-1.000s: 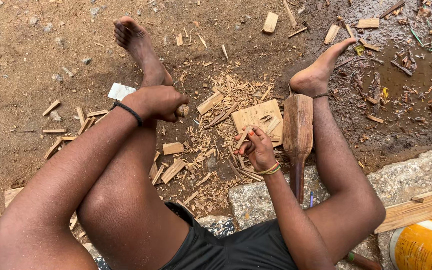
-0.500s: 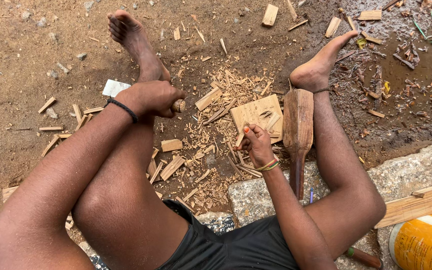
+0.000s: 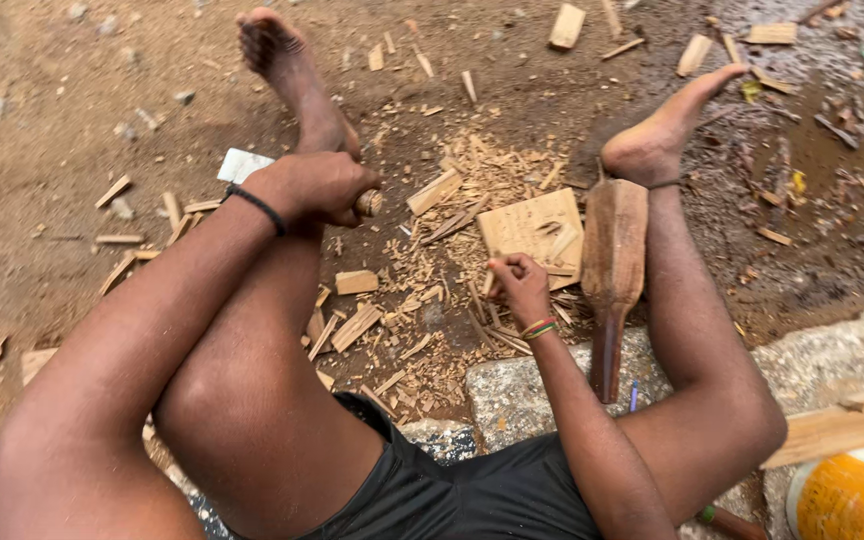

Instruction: The person sits on the ground and uses a wooden mallet to strike a chisel, carving a small cylindrical wooden piece. The person repeatedly adjusts the wood and strikes it to shape it, with wood shavings accumulating around the work area.

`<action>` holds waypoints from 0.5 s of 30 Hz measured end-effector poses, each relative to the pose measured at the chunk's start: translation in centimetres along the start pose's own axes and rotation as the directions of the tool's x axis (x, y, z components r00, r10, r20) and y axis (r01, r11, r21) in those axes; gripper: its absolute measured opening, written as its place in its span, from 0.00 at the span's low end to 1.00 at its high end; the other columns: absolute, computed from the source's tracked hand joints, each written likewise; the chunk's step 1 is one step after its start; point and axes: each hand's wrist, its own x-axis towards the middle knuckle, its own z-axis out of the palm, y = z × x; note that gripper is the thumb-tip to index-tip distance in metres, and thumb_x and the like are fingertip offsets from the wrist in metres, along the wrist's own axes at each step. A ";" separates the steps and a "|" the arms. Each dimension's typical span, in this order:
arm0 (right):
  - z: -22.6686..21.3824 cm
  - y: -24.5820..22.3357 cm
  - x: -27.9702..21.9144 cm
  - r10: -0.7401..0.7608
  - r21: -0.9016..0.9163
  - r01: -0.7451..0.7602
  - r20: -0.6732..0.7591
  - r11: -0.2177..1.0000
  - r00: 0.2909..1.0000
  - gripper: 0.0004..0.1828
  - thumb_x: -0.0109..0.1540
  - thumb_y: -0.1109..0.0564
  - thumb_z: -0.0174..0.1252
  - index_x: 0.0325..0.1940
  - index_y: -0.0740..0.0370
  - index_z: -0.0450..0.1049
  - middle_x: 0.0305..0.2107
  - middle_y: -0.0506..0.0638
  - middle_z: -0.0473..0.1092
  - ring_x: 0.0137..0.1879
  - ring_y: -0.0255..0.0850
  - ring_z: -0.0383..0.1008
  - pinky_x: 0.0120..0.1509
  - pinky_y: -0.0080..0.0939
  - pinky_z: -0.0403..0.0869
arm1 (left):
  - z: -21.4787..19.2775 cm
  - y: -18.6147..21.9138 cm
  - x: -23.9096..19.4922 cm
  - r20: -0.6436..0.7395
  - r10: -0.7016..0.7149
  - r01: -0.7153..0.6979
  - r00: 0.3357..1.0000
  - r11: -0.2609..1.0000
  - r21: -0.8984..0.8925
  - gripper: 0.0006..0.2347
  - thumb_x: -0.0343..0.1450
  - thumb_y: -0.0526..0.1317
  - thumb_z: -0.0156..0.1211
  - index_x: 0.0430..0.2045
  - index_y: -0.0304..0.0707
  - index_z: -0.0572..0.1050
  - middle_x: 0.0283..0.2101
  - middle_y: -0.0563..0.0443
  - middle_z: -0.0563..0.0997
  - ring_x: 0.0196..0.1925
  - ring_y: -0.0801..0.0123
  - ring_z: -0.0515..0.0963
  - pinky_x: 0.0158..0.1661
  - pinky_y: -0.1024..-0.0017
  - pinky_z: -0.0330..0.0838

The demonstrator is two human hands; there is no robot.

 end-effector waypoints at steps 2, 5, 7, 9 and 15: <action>1.1 0.2 0.4 0.079 -0.080 -0.085 -0.072 0.993 0.994 0.13 0.63 0.52 0.65 0.40 0.66 0.75 0.21 0.51 0.74 0.21 0.33 0.73 0.23 0.31 0.73 | -0.2 -0.1 -1.3 0.008 -0.078 0.078 0.997 0.997 0.019 0.19 0.62 0.44 0.71 0.44 0.35 0.76 0.28 0.39 0.83 0.33 0.49 0.85 0.35 0.56 0.80; 4.1 1.2 -0.4 0.075 -0.206 -0.086 -0.061 0.975 0.995 0.14 0.62 0.49 0.64 0.40 0.62 0.76 0.21 0.50 0.75 0.21 0.33 0.74 0.23 0.31 0.76 | 0.2 0.2 -2.0 0.015 -0.122 0.122 0.992 0.992 0.024 0.21 0.62 0.44 0.71 0.46 0.36 0.76 0.28 0.38 0.83 0.34 0.47 0.84 0.36 0.55 0.80; 7.2 2.6 -1.0 0.125 -0.271 -0.126 -0.020 0.954 0.992 0.13 0.62 0.48 0.63 0.40 0.59 0.76 0.22 0.48 0.76 0.22 0.32 0.76 0.23 0.31 0.78 | 0.3 -0.1 -2.2 0.036 -0.151 0.152 0.988 0.988 -0.010 0.20 0.63 0.44 0.71 0.45 0.36 0.76 0.29 0.39 0.84 0.34 0.49 0.85 0.36 0.56 0.80; 10.3 4.7 -1.6 0.175 -0.323 -0.146 0.062 0.935 0.983 0.12 0.62 0.48 0.63 0.40 0.58 0.76 0.22 0.47 0.76 0.22 0.32 0.76 0.22 0.33 0.76 | 0.3 -0.5 -2.1 0.077 -0.193 0.199 0.978 0.977 -0.074 0.18 0.64 0.44 0.69 0.43 0.34 0.77 0.29 0.41 0.85 0.34 0.53 0.87 0.36 0.58 0.82; 16.4 10.0 -5.5 0.147 -0.245 -0.104 0.164 0.964 0.975 0.10 0.64 0.54 0.66 0.39 0.64 0.76 0.23 0.54 0.76 0.23 0.36 0.76 0.21 0.35 0.73 | 0.4 -0.4 -3.4 -0.030 -0.146 0.145 0.989 0.989 -0.021 0.15 0.64 0.43 0.70 0.38 0.34 0.78 0.30 0.38 0.83 0.34 0.48 0.84 0.39 0.55 0.80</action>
